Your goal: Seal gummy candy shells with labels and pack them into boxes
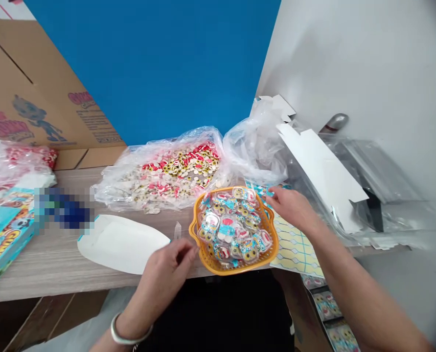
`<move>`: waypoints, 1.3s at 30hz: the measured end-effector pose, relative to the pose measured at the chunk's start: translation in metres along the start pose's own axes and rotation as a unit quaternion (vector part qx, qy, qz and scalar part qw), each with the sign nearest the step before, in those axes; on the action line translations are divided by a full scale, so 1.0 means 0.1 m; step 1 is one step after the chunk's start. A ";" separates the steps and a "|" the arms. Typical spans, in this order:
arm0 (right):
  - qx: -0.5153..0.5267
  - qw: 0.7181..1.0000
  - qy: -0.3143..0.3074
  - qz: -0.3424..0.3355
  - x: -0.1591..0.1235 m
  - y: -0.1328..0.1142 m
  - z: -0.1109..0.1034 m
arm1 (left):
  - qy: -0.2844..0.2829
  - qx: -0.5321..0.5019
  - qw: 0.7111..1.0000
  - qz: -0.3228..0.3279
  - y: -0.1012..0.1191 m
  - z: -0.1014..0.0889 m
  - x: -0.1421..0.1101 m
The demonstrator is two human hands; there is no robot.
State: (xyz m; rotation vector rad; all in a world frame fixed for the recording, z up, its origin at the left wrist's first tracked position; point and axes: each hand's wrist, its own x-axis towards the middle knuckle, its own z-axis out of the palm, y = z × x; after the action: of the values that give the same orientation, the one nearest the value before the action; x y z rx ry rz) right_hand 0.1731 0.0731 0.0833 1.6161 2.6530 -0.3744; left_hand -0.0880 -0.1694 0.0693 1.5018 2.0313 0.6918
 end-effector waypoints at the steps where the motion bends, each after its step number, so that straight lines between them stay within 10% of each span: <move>1: -0.024 0.998 0.046 -0.031 0.02 -0.06 -0.03 | 0.055 0.030 0.997 0.042 0.04 -0.05 0.16; 5: -0.041 0.976 0.038 -0.212 0.21 -0.32 0.04 | 0.121 0.182 0.969 0.118 0.23 0.00 0.85; 10: -0.046 0.977 0.017 -0.207 0.35 -0.39 0.22 | 0.074 0.248 0.961 0.093 0.32 0.23 1.31; 19: 0.120 0.955 0.080 -0.259 0.22 -0.46 0.14 | 0.162 0.227 0.954 0.109 0.25 0.25 1.23; 25: 0.131 0.931 0.034 -0.340 0.42 -0.68 0.09 | 0.242 -0.079 0.966 0.038 0.19 0.09 1.00; 29: 0.108 0.944 0.022 -0.312 0.55 -0.53 0.02 | 0.195 -0.489 0.848 -0.062 0.20 -0.05 0.84; 33: 0.056 0.952 -0.029 -0.298 0.50 -0.39 0.02 | 0.086 -0.678 0.707 -0.180 0.21 -0.11 0.80; 39: 0.019 0.932 -0.069 -0.355 0.52 -0.69 0.07 | 0.006 -0.733 0.639 -0.233 0.27 -0.04 0.85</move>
State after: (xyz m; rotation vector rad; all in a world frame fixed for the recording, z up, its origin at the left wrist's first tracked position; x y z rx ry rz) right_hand 0.0872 0.0869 0.0826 0.5366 3.0274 -0.5145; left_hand -0.0935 -0.0808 0.0819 -0.0264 0.9675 1.5035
